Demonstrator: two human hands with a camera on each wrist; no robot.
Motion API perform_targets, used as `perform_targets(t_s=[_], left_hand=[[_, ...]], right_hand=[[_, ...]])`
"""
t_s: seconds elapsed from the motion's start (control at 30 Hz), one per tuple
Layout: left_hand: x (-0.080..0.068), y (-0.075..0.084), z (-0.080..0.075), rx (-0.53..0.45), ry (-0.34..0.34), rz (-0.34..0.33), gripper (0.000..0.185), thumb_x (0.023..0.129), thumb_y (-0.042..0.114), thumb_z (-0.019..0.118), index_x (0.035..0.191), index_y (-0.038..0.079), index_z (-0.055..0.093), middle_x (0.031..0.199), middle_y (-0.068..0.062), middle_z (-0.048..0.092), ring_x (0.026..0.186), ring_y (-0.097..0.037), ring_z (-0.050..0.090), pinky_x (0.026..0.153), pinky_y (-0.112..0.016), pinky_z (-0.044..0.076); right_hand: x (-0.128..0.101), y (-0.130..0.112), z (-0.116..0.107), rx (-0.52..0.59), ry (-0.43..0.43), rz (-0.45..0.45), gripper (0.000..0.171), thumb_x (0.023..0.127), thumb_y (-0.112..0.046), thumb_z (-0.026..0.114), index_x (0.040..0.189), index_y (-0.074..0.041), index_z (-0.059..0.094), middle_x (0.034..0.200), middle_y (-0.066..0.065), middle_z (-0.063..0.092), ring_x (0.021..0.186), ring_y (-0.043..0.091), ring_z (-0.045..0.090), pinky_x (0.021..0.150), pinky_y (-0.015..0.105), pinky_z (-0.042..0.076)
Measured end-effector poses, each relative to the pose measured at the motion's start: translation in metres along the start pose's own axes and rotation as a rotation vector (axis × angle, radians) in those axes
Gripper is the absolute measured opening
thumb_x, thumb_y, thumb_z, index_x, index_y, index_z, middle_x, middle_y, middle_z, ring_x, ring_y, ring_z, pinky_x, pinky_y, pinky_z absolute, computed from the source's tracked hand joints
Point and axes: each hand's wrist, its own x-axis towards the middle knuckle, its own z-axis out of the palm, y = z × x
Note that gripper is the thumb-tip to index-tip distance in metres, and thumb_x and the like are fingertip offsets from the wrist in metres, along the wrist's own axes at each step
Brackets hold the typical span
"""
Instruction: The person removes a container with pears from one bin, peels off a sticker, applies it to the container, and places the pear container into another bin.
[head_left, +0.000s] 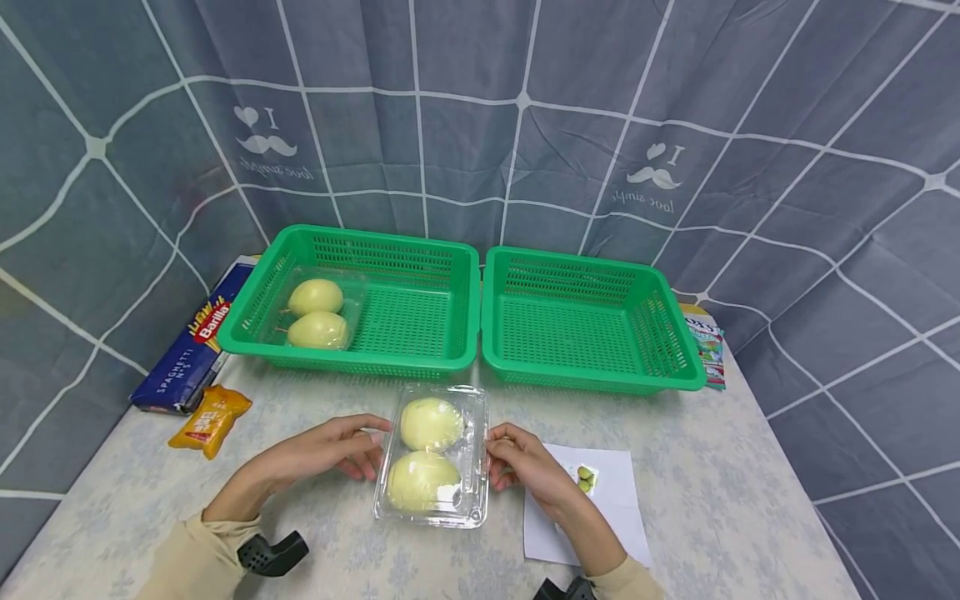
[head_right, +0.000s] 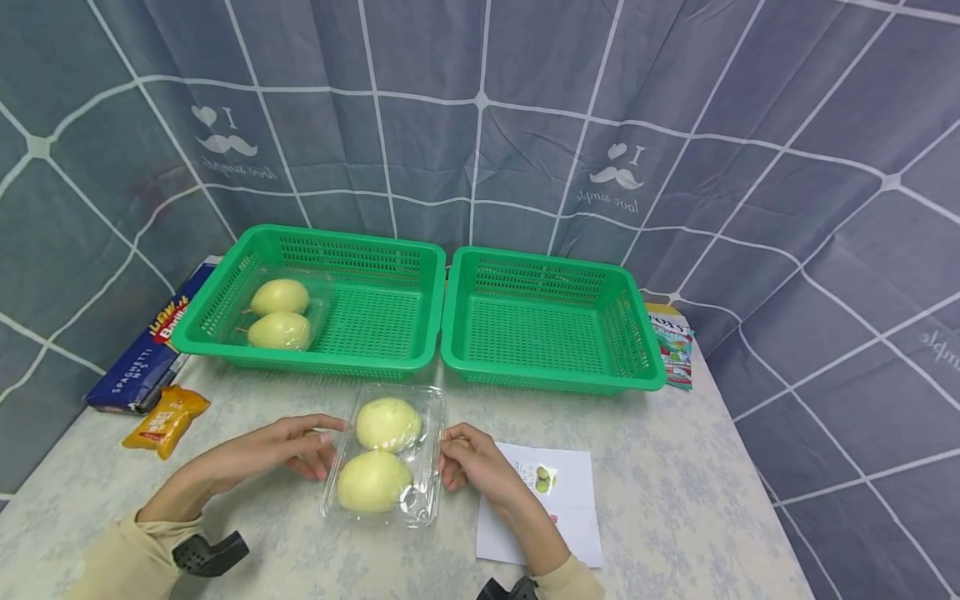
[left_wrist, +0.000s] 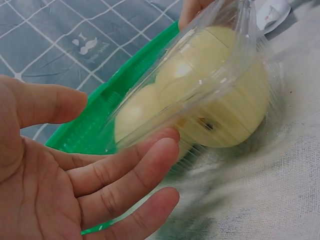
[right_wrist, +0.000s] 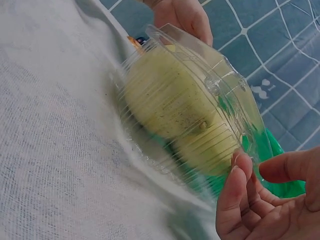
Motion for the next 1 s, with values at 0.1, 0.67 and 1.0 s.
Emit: perform_targets(t_s=[0.1,0.67,1.0], left_hand=[[-0.001,-0.003,-0.001,-0.011,-0.008,0.014,0.055,0.107,0.023,0.045,0.147,-0.012,0.034,0.109,-0.013,0.067,0.092,-0.017,0.068,0.085,-0.032,0.059],[-0.017,-0.021,0.017,-0.090,-0.070,0.107,0.092,0.098,0.013,0.064,0.160,0.003,-0.004,0.121,-0.012,0.055,0.098,-0.014,0.066,0.081,-0.029,0.057],[-0.010,-0.022,0.032,-0.081,0.001,0.081,0.110,0.086,0.010,0.078,0.159,-0.001,-0.004,0.095,-0.003,0.057,0.078,-0.006,0.060,0.067,-0.022,0.049]], right_hand=[[-0.001,0.001,-0.002,-0.008,-0.012,0.005,0.028,0.104,-0.023,0.053,0.119,0.000,0.052,0.082,-0.004,0.061,0.065,0.006,0.056,0.063,0.022,0.052],[-0.043,-0.008,-0.003,-0.420,-0.172,-0.058,0.114,0.080,-0.023,0.086,0.163,-0.027,0.008,0.142,0.010,0.047,0.100,0.018,0.062,0.078,0.024,0.052],[-0.045,-0.008,0.006,-0.511,-0.136,-0.093,0.113,0.081,-0.025,0.085,0.164,-0.020,0.007,0.130,0.009,0.054,0.090,0.012,0.062,0.079,0.023,0.052]])
